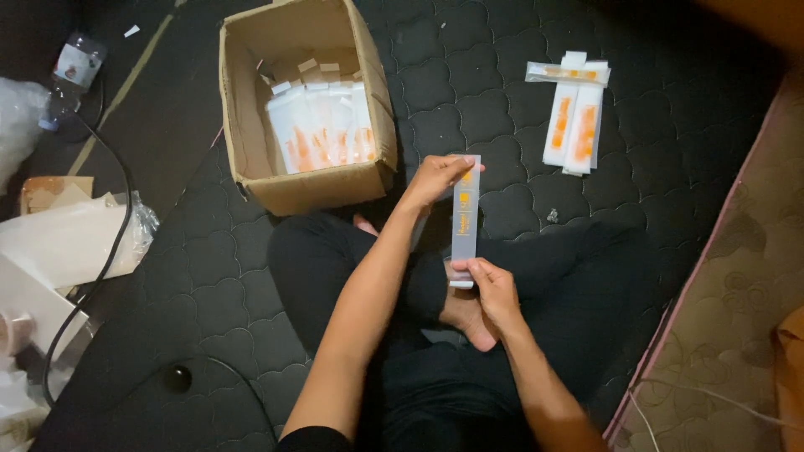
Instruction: The person sits on a black mat and repeatedly takes small, white, rectangular packets from a cardboard box. They unfold each packet to reveal an orange strip, then refold it and place it into a stack on the floor. The person continues this process, handling the packets one by one.
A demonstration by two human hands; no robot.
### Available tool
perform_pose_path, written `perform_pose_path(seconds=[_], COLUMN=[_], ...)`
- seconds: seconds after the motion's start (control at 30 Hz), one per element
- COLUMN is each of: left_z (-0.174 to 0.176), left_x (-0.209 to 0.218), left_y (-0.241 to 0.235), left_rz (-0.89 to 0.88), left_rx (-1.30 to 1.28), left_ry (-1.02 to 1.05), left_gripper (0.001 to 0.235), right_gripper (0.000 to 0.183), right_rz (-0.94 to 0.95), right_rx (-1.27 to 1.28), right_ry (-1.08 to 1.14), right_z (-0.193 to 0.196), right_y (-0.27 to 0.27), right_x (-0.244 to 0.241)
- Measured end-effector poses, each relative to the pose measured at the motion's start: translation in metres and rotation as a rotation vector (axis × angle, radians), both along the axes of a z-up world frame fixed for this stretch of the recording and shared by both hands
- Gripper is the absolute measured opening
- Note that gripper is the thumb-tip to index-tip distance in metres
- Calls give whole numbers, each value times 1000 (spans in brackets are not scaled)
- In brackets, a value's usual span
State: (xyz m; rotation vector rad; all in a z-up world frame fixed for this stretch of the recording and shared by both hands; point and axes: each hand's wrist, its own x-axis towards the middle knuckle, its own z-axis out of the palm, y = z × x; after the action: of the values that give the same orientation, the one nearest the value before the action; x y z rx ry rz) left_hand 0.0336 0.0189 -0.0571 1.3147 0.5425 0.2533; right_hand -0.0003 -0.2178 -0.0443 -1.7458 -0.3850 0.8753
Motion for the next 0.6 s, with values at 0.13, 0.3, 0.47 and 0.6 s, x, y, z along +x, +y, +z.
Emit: perform_pose_path(seconds=[0.13,0.3,0.47,0.6], left_z=[4,8,18,27], left_x=[-1,-1,-5,-6], left_y=[0,0,-3,-6], left_rz=[13,18,27,54], left_rx=[-2,-10,-27,-41], left_ry=[-5,-18,-11,-31], left_gripper=[27,25,25,21], right_gripper=[31,12,13,13], right_rz=[-8,48,49,63], right_rx=[43,96,93,100], right_ry=[9,-127,-134,-111], right_z=[-1,-31,-39,-30], right_y=[-2,-8,-9,-8], right_x=[2,5,7,8])
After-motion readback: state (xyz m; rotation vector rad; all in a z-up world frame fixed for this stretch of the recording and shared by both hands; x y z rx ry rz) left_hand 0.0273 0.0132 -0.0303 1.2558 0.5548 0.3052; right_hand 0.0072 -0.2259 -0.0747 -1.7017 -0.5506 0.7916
